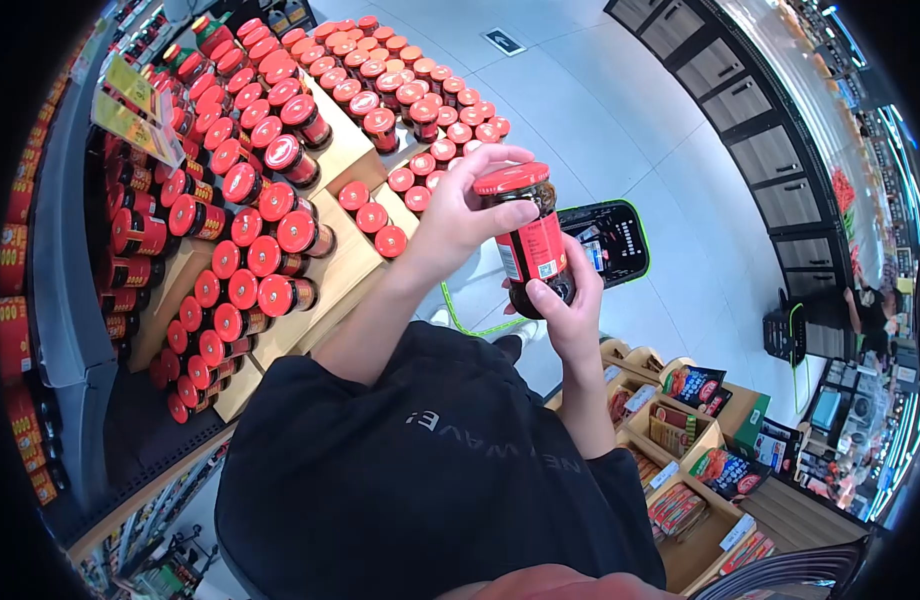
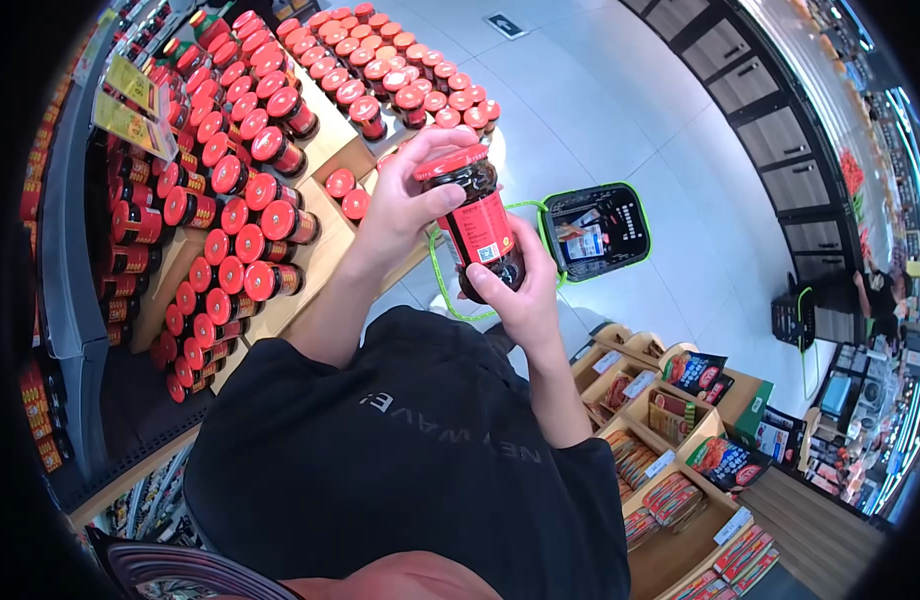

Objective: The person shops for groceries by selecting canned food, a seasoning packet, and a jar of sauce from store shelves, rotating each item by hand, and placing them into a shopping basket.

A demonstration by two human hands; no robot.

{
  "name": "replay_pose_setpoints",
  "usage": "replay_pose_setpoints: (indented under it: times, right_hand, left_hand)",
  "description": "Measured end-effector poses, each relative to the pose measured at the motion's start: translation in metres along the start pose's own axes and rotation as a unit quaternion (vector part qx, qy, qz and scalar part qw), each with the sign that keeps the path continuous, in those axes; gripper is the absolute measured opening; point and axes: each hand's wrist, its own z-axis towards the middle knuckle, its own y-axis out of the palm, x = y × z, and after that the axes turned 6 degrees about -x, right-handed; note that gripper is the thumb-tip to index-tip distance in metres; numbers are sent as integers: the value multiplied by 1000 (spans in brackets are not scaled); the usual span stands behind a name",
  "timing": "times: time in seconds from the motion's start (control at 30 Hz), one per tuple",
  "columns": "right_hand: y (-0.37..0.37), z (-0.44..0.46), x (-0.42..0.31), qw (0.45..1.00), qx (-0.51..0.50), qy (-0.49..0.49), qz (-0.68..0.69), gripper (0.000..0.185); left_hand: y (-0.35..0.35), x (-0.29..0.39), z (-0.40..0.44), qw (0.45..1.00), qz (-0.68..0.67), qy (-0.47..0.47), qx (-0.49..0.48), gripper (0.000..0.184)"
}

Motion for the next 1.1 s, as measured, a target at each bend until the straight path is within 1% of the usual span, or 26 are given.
replay_pose_setpoints:
  times: [0.03,0.07,0.1,0.13,0.2,0.27,0.33,0.4,0.47,0.5,0.53,0.57,0.6,0.67,0.73,0.8,0.83,0.9,0.93,1.0,1.03,1.07,1.1]
  right_hand:
    - [2,-1,-3,1000,0,5,31,55]
    - [3,-3,-1,1000,5,5,31,55]
    - [2,-5,1,998,8,4,65,54]
    - [1,-6,2,995,10,1,99,53]
    - [-1,-9,4,996,13,0,88,54]
    - [-1,-12,2,990,24,26,133,66]
    - [-2,-14,-2,991,23,31,128,67]
    - [-2,-17,-5,984,3,31,178,67]
    - [-1,-20,-5,982,6,34,183,68]
    - [-2,-22,-4,974,-3,42,221,69]
    - [-2,-24,-2,965,-13,49,258,70]
    - [-3,-25,2,960,-27,37,277,70]
    - [-2,-27,4,960,-26,37,277,70]
    - [2,-30,7,899,-39,60,431,66]
    - [3,-31,10,888,-42,66,454,69]
    - [3,-31,13,836,-84,66,538,71]
    - [5,-31,13,836,-83,67,538,71]
    - [9,-31,12,781,-108,77,610,73]
    - [8,-31,13,781,-108,77,610,73]
    - [3,-30,15,877,-87,62,469,74]
    - [2,-30,13,877,-88,63,469,74]
    - [3,-30,10,939,-31,39,339,73]
    - [2,-30,8,979,28,14,202,72]
  left_hand:
    - [7,-9,-3,997,-71,7,8,59]
    - [12,-15,-5,990,-143,14,17,62]
    - [16,-17,-6,989,-144,27,3,66]
    - [17,-18,-7,989,-146,25,0,66]
    - [17,-19,-9,986,-162,20,-31,65]
    - [18,-23,-9,986,-159,24,-41,66]
    - [22,-25,-9,989,-128,45,-56,69]
    - [26,-20,-11,989,-136,29,-52,73]
    - [28,-21,-10,990,-120,43,-58,76]
    - [30,-21,-10,989,-127,42,-56,77]
    - [30,-21,-11,989,-127,41,-57,77]
    - [30,-21,-11,988,-131,40,-67,77]
    - [30,-22,-11,987,-134,39,-76,77]
    - [28,-23,-12,985,-145,32,-82,77]
    - [26,-26,-12,983,-156,26,-88,76]
    - [24,-31,-12,976,-189,29,-107,77]
    - [23,-31,-12,976,-189,28,-106,77]
    - [22,-31,-12,973,-200,26,-110,77]
    - [22,-31,-13,973,-200,26,-110,77]
    - [20,-31,-13,975,-198,21,-100,76]
    - [19,-29,-14,975,-198,22,-99,76]
    - [20,-25,-15,980,-182,21,-82,76]
    - [21,-21,-16,984,-167,19,-64,75]
